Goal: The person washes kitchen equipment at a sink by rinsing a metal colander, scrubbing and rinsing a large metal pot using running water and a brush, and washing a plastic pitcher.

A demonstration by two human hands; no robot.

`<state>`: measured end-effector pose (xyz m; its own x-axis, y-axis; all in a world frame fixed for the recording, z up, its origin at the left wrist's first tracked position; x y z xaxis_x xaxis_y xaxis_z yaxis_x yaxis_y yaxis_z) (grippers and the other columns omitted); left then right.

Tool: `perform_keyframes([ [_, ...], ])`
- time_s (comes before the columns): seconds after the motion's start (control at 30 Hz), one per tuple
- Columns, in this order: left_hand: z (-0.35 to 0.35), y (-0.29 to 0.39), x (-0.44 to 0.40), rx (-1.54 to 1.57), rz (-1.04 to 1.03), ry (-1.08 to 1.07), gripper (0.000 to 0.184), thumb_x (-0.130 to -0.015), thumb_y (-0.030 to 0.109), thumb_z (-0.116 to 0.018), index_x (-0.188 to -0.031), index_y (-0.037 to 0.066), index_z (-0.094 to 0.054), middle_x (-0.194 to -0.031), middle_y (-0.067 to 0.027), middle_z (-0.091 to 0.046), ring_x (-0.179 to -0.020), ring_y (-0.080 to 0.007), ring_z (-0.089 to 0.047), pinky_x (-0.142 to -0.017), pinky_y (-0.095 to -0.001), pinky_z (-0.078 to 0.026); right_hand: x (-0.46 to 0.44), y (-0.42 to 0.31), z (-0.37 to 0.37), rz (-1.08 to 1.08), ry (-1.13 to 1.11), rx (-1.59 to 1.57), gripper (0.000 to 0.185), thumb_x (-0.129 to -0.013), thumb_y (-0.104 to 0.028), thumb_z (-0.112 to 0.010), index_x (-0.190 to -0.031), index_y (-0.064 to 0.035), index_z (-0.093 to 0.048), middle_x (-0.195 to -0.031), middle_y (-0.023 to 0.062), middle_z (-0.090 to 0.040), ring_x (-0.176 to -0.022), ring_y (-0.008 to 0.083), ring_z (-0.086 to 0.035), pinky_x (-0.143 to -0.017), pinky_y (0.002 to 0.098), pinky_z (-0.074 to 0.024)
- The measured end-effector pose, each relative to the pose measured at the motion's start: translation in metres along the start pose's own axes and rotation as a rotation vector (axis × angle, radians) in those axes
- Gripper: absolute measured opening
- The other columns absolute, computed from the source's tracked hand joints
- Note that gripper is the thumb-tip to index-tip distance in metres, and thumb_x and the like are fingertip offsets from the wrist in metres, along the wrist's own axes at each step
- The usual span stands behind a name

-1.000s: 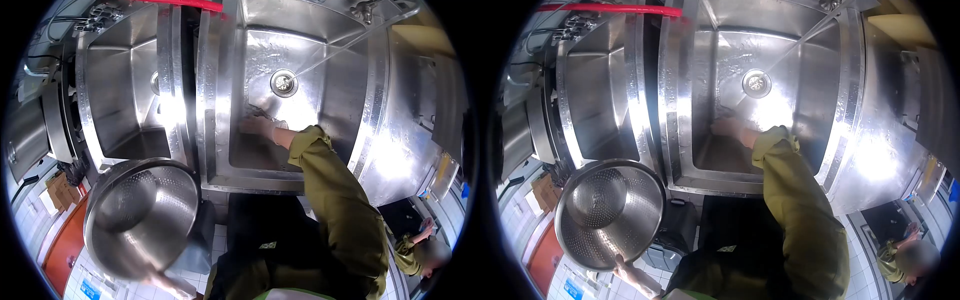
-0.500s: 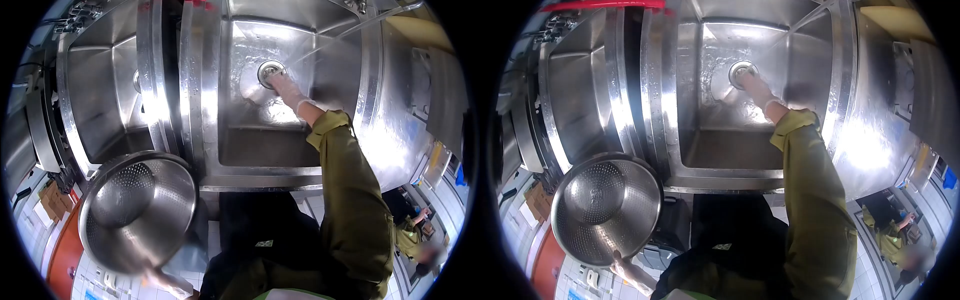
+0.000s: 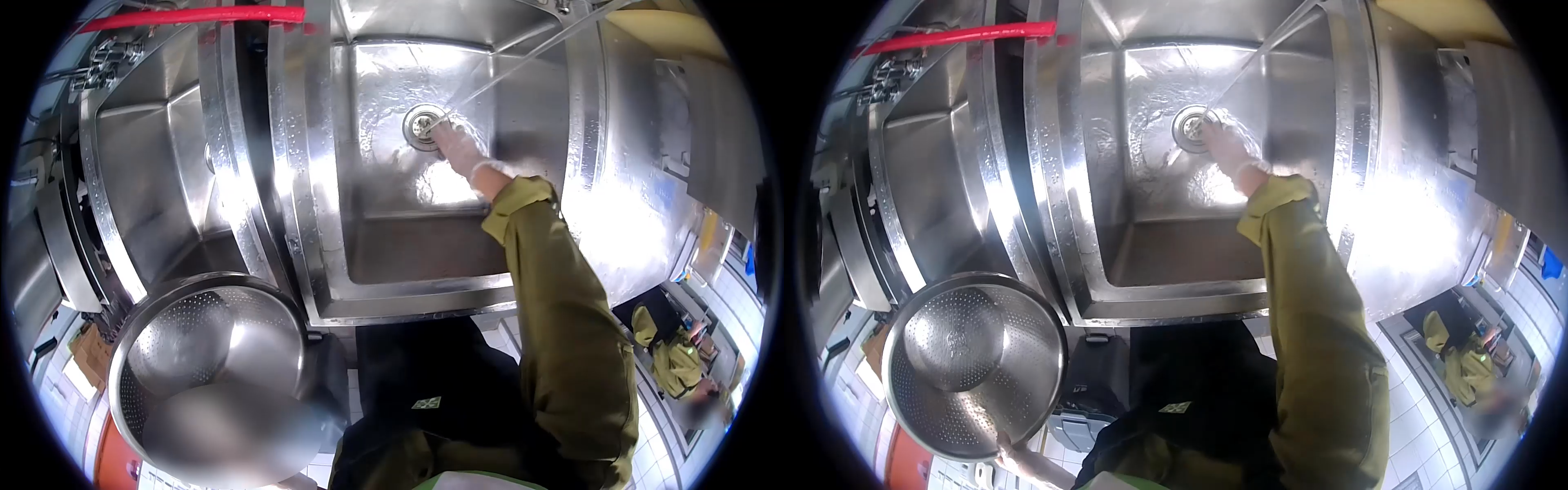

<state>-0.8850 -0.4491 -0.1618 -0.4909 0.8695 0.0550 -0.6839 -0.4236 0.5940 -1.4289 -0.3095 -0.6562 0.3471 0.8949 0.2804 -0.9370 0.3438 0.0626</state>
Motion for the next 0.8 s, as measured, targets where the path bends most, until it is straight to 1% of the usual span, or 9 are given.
perform_keyframes([
  [0.1, -0.002, 0.004, -0.001, -0.093, -0.038, -0.019, 0.034, -0.076, 0.024, -0.060, -0.099, -0.001, -0.058, -0.096, -0.0183, -0.053, -0.099, -0.0265, -0.047, -0.090, -0.0387, -0.036, 0.019, 0.055, 0.054, -0.363, -0.579, -0.070, 0.035, -0.081, -0.012, -0.049, -0.114, -0.0022, -0.046, -0.111, 0.0165, -0.052, -0.099, 0.0313, -0.055, -0.083, 0.0387, -0.0453],
  [0.23, -0.010, 0.012, 0.000, -0.233, -0.114, -0.022, 0.030, -0.078, 0.023, -0.058, -0.100, 0.002, -0.060, -0.097, -0.0200, -0.053, -0.097, -0.0284, -0.048, -0.089, -0.0396, -0.036, 0.025, 0.133, 0.005, -0.866, -0.104, -0.738, 0.062, -0.079, -0.009, -0.042, -0.136, -0.0039, -0.020, -0.140, 0.0185, -0.024, -0.129, 0.0336, -0.025, -0.104, 0.0337, -0.0275],
  [0.33, -0.017, 0.019, 0.001, -0.315, -0.156, -0.027, 0.028, -0.079, 0.022, -0.056, -0.101, 0.004, -0.062, -0.097, -0.0213, -0.052, -0.096, -0.0299, -0.048, -0.089, -0.0403, -0.036, 0.009, 0.106, -0.005, -0.736, -0.281, -0.488, 0.070, -0.080, -0.011, -0.044, -0.140, -0.0046, -0.009, -0.145, 0.0148, -0.012, -0.134, 0.0279, -0.014, -0.107, 0.0314, -0.0217],
  [0.4, -0.022, 0.025, 0.001, -0.373, -0.176, -0.037, 0.027, -0.080, 0.021, -0.054, -0.101, 0.006, -0.063, -0.098, -0.0222, -0.052, -0.095, -0.0308, -0.048, -0.088, -0.0407, -0.036, 0.003, 0.055, -0.012, -0.532, -0.351, -0.502, 0.070, -0.079, -0.006, -0.048, -0.140, -0.0125, -0.014, -0.143, 0.0107, -0.020, -0.130, 0.0257, -0.024, -0.106, 0.0305, -0.0257],
  [0.47, -0.025, 0.029, 0.000, -0.419, -0.192, -0.048, 0.027, -0.081, 0.021, -0.053, -0.101, 0.008, -0.064, -0.098, -0.0231, -0.052, -0.094, -0.0318, -0.048, -0.088, -0.0412, -0.036, 0.009, 0.017, 0.010, -0.306, -0.115, -0.976, 0.066, -0.079, -0.004, -0.049, -0.138, -0.0177, -0.024, -0.137, 0.0117, -0.036, -0.124, 0.0260, -0.037, -0.102, 0.0296, -0.0321],
  [0.53, -0.028, 0.033, -0.005, -0.452, -0.247, -0.063, 0.027, -0.082, 0.020, -0.051, -0.102, 0.009, -0.066, -0.099, -0.0240, -0.051, -0.093, -0.0327, -0.049, -0.087, -0.0416, -0.037, 0.009, 0.037, 0.000, -0.331, -0.105, -0.888, 0.053, -0.080, -0.003, -0.049, -0.130, -0.0198, -0.039, -0.120, 0.0122, -0.051, -0.109, 0.0268, -0.050, -0.094, 0.0304, -0.0405],
  [0.6, -0.031, 0.041, -0.005, -0.499, -0.295, -0.062, 0.026, -0.083, 0.018, -0.049, -0.101, 0.009, -0.066, -0.093, -0.0239, -0.053, -0.093, -0.0332, -0.048, -0.081, -0.0407, -0.040, 0.002, 0.079, 0.030, -0.550, 0.031, -0.837, 0.035, -0.081, -0.004, -0.050, -0.112, -0.0179, -0.058, -0.095, 0.0123, -0.064, -0.085, 0.0269, -0.062, -0.078, 0.0321, -0.0497],
  [0.7, -0.035, 0.044, -0.006, -0.501, -0.272, -0.100, 0.027, -0.083, 0.021, -0.049, -0.100, 0.008, -0.065, -0.097, -0.0220, -0.055, -0.091, -0.0314, -0.050, -0.081, -0.0411, -0.039, -0.020, 0.142, -0.041, -0.735, 0.041, -0.754, 0.029, -0.083, -0.006, -0.049, -0.106, -0.0170, -0.061, -0.093, 0.0117, -0.064, -0.082, 0.0261, -0.062, -0.075, 0.0330, -0.0501],
  [0.8, -0.042, 0.061, 0.002, -0.594, -0.303, -0.013, 0.030, -0.084, 0.025, -0.047, -0.098, 0.006, -0.066, -0.091, -0.0211, -0.059, -0.083, -0.0321, -0.053, -0.078, -0.0412, -0.041, -0.030, 0.106, -0.067, -0.307, 0.278, -0.688, 0.024, -0.083, -0.006, -0.047, -0.102, -0.0137, -0.061, -0.089, 0.0093, -0.065, -0.082, 0.0233, -0.061, -0.075, 0.0306, -0.0496],
])
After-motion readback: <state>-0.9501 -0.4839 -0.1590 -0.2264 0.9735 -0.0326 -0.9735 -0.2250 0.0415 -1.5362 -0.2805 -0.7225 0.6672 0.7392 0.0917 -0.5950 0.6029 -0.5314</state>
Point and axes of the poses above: each hand's wrist, its own x-axis away from the middle knuckle, its own z-axis out of the back of the hand, y = z × x, the point moved 10 cm from there along -x, towards the middle knuckle
